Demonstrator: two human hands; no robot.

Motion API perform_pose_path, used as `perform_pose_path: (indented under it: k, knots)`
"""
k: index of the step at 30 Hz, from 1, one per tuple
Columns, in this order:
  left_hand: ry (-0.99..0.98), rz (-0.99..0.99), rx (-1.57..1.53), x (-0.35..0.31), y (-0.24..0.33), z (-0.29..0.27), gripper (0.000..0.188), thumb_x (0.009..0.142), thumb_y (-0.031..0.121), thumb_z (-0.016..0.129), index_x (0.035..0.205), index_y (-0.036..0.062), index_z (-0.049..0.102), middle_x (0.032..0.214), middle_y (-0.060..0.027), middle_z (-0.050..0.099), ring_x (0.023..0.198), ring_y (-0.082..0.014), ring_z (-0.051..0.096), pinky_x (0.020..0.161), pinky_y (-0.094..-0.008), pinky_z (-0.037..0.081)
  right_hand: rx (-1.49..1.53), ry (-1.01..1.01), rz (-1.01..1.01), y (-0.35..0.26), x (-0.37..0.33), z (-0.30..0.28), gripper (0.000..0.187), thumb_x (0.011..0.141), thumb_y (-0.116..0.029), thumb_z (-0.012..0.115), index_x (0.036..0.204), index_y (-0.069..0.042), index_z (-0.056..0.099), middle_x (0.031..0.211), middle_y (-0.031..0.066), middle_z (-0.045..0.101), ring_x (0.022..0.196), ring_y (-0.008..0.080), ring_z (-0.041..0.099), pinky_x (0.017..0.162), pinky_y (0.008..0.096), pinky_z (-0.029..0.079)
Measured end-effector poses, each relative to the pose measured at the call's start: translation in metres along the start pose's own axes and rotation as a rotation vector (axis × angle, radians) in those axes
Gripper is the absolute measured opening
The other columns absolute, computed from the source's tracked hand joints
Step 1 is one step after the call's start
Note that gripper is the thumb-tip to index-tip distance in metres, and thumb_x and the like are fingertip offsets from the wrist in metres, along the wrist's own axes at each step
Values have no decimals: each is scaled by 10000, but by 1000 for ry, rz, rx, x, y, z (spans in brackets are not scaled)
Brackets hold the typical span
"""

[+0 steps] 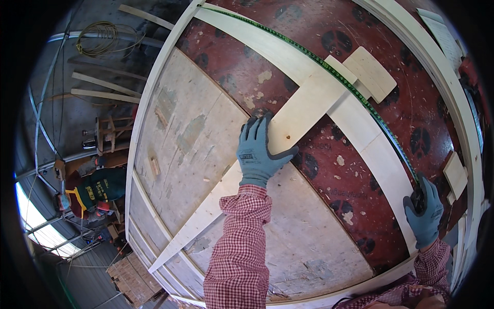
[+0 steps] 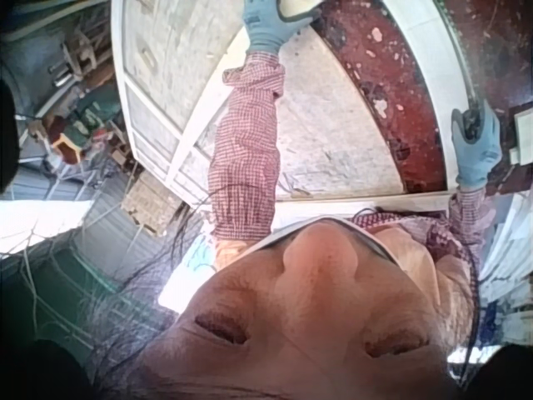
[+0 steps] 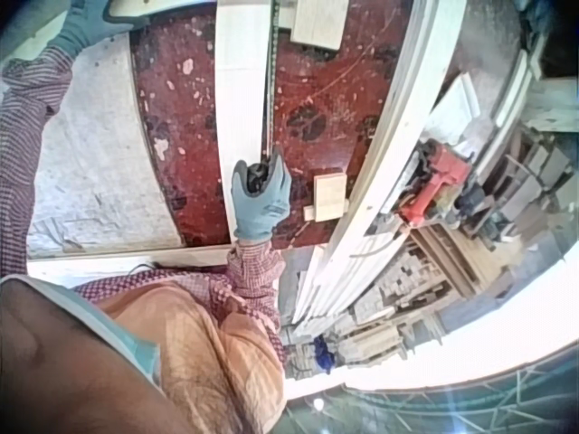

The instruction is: The person positions and measures wooden planks on a large workbench to assemble a rectangular frame. They use a tape measure to check dimensions and alignment, and a nail gun to fasten the pieces together. The person repeatedly adjusts the planks and measures to ensure accuracy.

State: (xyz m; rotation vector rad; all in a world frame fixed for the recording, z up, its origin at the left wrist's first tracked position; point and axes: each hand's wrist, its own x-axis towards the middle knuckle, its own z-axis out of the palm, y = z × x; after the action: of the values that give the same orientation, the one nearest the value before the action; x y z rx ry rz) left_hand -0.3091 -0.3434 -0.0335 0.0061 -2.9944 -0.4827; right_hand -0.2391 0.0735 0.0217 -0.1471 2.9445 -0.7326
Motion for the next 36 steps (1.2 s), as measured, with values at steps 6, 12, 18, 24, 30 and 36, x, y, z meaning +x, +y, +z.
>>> perform_pose_path:
  k: [6,12,18,24,30,36]
  knots:
    - [3,-13,-13,-1,0,-1,935,590,490,852,1330,34,508,1300,-167,549,1255,-376,473,1068,-459,393,27,-26,31,1,0,0,675,688,-60,756,1322,-36,528,1047,119,614,767,192,644,702,291,543]
    - [-20,-20,-19,-1,-2,2,983,584,521,831,1385,82,466,1359,-153,507,1295,-356,432,1124,-479,315,69,-4,34,-2,2,-2,659,698,-52,753,1318,-31,533,1039,117,614,775,186,642,706,293,542]
    - [-28,-26,10,0,-2,2,966,595,523,822,1376,79,468,1352,-154,510,1287,-357,437,1125,-489,307,268,-17,81,4,4,-1,612,722,6,707,1311,-11,543,1012,98,606,758,154,594,701,268,503]
    - [13,12,-3,-4,-9,-3,1002,625,587,791,1399,60,434,1369,-179,488,1286,-369,434,1119,-494,311,632,-164,174,18,-14,-22,547,717,46,626,1259,35,554,954,78,638,793,112,571,723,247,480]
    - [159,-80,-168,-4,-5,6,1035,667,427,831,1463,13,316,1411,-221,444,1305,-381,429,1120,-425,339,1036,-598,600,-36,-9,-39,417,797,7,646,1204,34,559,925,77,643,722,91,586,624,212,471]
    - [174,15,-170,-5,-11,2,909,688,297,810,1441,30,378,1334,-199,525,1214,-379,510,1077,-440,380,957,-695,338,-83,6,40,438,835,-164,740,1179,20,541,807,36,603,693,106,569,612,265,481]
